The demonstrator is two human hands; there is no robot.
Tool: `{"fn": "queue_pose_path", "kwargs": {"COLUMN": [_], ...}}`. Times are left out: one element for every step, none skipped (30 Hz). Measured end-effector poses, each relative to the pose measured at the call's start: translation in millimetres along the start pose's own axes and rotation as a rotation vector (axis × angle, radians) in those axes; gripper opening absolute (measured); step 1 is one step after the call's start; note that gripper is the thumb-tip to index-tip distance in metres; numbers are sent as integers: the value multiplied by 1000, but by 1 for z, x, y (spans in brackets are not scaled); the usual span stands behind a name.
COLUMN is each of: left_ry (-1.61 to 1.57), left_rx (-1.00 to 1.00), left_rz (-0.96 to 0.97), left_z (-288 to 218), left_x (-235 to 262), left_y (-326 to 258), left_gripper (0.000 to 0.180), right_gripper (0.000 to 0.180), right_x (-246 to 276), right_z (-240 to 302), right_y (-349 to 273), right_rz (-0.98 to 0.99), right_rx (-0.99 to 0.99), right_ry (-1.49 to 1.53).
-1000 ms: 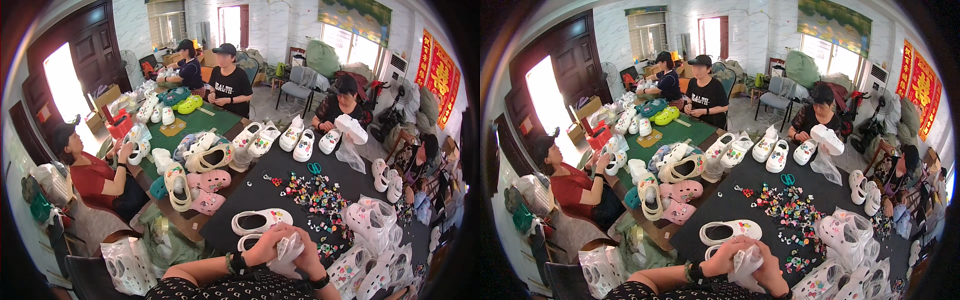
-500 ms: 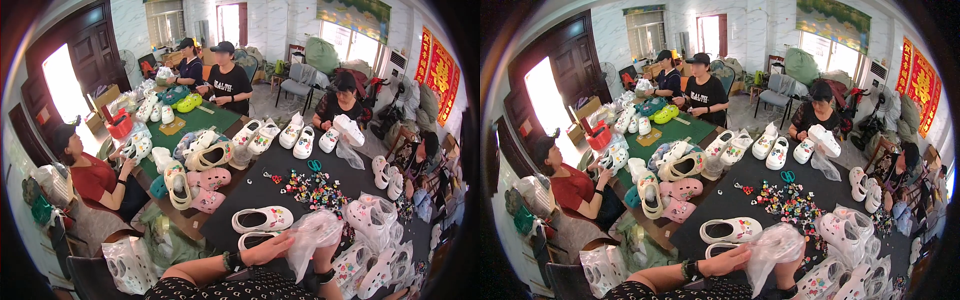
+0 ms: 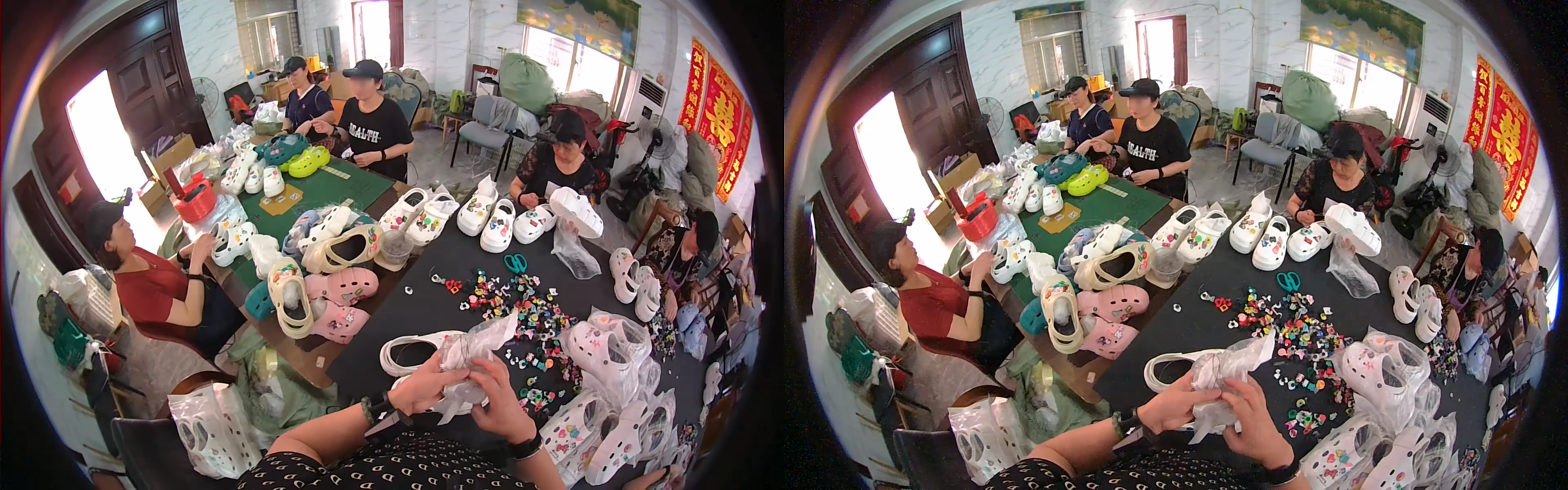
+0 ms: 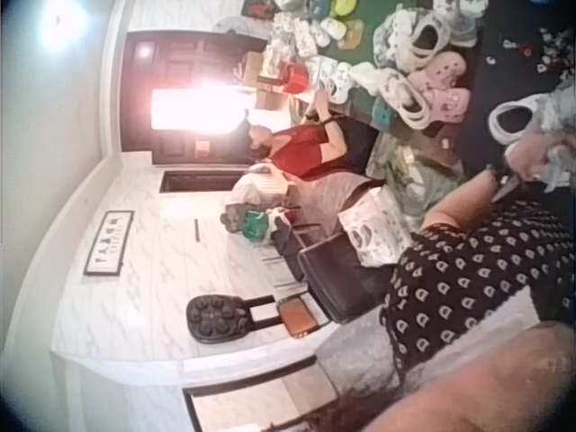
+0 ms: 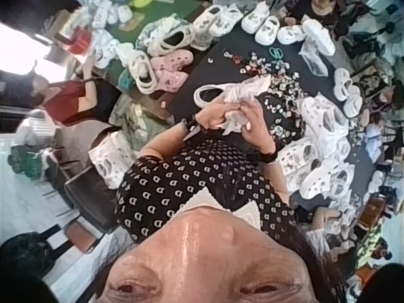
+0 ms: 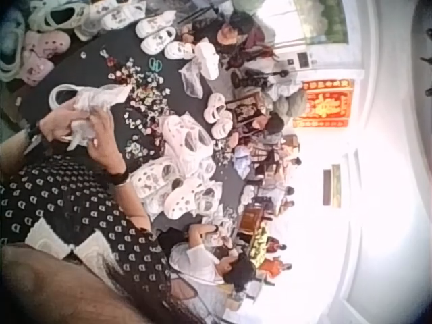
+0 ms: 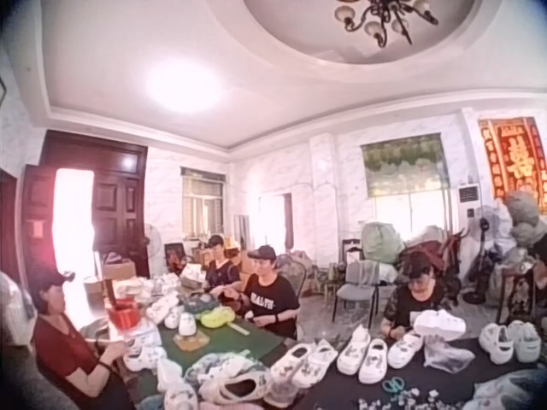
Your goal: Decorating clog shoes with shoe charms and packaging them into plastic bags.
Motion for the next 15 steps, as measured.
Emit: {"fn": "queue_pose_path", "kwargs": {"left_ry": [-3,109,221,220,425,632,632,649,666,667,638,610,611,592,572], "left_rx": [-1,-56,-112,-107,-153,-198,-192,-207,-222,-217,-226,-235,-229,-162,-94], "left_rz": [-5,-64,-123,-125,-171,-217,-216,-181,-147,-143,-170,-196,-190,-258,-325], "left_z": [3,3,3,3,-1,-4,-3,-2,-1,0,1,2,2,4,6], "left_x": [4,10,14,15,15,14,15,14,13,13,13,13,8,7,7], "left_y": [3,5,5,4,1,-1,-2,-2,-3,-3,-4,-5,-6,-7,-7], "left_gripper": [60,60,61,61,57,54,54,48,43,43,41,38,38,38,39], "right_gripper": [59,62,62,61,60,67,67,72,77,77,77,70,62,44,44], "right_x": [3,5,8,17,24,24,21,18,15,13,8,-3,-12,-11,-12], "right_z": [-3,-4,-2,-1,-2,-5,-6,-6,-4,-3,-4,-12,-18,-14,-17], "right_y": [-4,-5,-4,-5,-5,-5,-5,-3,-1,0,-3,-11,-17,-14,-17], "right_rz": [8,15,18,-120,-260,-256,-258,-269,-279,-221,-224,-166,-110,-202,-205], "right_rx": [12,25,27,-7,-42,-25,-31,-57,-82,-180,-185,-303,-422,-342,-351], "right_ry": [81,162,167,221,274,101,102,65,29,43,41,93,144,47,43]}}
Point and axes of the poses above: each hand's wrist, its own y-axis towards the middle knuckle, its own x-axis out of the back of the hand, z = x × y, the point moved 4 cm from there along y, towards the middle knuckle, and after that the axes turned 13 degrees about x, right-handed, at the moved point
